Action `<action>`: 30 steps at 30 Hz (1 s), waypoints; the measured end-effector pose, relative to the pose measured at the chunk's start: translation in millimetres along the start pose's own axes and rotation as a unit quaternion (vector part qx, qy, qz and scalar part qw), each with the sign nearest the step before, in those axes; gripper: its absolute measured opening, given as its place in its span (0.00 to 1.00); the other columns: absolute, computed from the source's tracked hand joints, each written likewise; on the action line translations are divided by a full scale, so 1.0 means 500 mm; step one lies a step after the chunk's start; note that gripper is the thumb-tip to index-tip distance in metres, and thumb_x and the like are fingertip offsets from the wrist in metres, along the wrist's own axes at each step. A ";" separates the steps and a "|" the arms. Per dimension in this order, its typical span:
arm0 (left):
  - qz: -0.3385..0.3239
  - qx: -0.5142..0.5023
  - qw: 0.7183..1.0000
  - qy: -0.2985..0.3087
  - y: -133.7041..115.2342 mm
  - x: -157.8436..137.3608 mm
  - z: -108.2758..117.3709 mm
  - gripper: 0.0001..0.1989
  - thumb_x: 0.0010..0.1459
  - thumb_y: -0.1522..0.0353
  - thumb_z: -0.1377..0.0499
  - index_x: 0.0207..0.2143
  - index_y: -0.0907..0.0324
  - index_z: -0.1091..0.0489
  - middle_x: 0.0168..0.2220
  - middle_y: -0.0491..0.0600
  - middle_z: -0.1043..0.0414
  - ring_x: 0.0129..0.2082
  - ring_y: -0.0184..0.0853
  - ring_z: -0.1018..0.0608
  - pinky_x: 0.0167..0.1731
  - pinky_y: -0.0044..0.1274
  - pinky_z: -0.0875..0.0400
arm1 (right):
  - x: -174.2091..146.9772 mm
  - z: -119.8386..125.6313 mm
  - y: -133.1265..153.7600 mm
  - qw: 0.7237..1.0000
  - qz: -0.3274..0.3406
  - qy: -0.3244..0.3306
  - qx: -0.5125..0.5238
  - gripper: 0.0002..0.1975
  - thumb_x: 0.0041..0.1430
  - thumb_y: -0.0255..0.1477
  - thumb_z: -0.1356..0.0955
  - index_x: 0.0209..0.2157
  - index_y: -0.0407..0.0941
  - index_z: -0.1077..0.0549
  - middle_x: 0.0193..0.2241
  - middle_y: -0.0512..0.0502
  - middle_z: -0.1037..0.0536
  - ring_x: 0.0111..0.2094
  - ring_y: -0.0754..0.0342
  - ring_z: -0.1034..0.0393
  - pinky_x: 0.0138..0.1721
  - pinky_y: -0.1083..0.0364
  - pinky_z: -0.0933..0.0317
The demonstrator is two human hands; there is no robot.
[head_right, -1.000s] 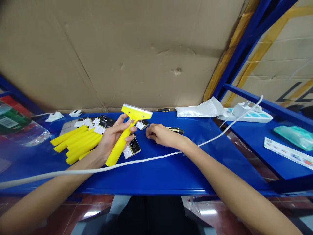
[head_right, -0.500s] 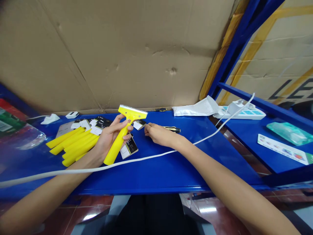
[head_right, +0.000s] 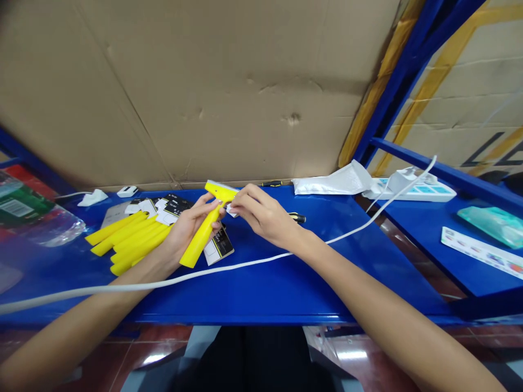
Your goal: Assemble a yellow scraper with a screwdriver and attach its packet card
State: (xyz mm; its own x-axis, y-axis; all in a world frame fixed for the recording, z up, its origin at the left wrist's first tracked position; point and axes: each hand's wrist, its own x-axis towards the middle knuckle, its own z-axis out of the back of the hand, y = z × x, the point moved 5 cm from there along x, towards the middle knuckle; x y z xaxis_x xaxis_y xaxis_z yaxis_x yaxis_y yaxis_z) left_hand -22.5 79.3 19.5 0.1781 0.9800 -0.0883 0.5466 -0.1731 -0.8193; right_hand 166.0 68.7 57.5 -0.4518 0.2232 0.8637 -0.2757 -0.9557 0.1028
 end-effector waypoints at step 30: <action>0.099 0.064 0.992 0.050 0.054 -0.028 -0.032 0.20 0.58 0.74 0.26 0.51 0.57 0.25 0.43 0.53 0.18 0.34 0.34 0.15 0.22 0.18 0.27 | -0.021 -0.016 -0.080 0.920 -0.340 -0.020 0.195 0.19 0.59 0.49 0.20 0.35 0.48 0.18 0.47 0.40 0.17 0.51 0.43 0.23 0.55 0.41 0.32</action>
State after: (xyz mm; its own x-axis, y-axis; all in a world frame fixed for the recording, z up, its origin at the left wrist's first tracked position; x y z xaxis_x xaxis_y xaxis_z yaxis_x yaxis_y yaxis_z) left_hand 2.7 59.3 7.8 0.3551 0.9123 -0.2039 0.3855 -0.3416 -0.8571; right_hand 175.0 106.2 40.2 -0.2545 0.7944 0.5515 -0.1541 -0.5963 0.7878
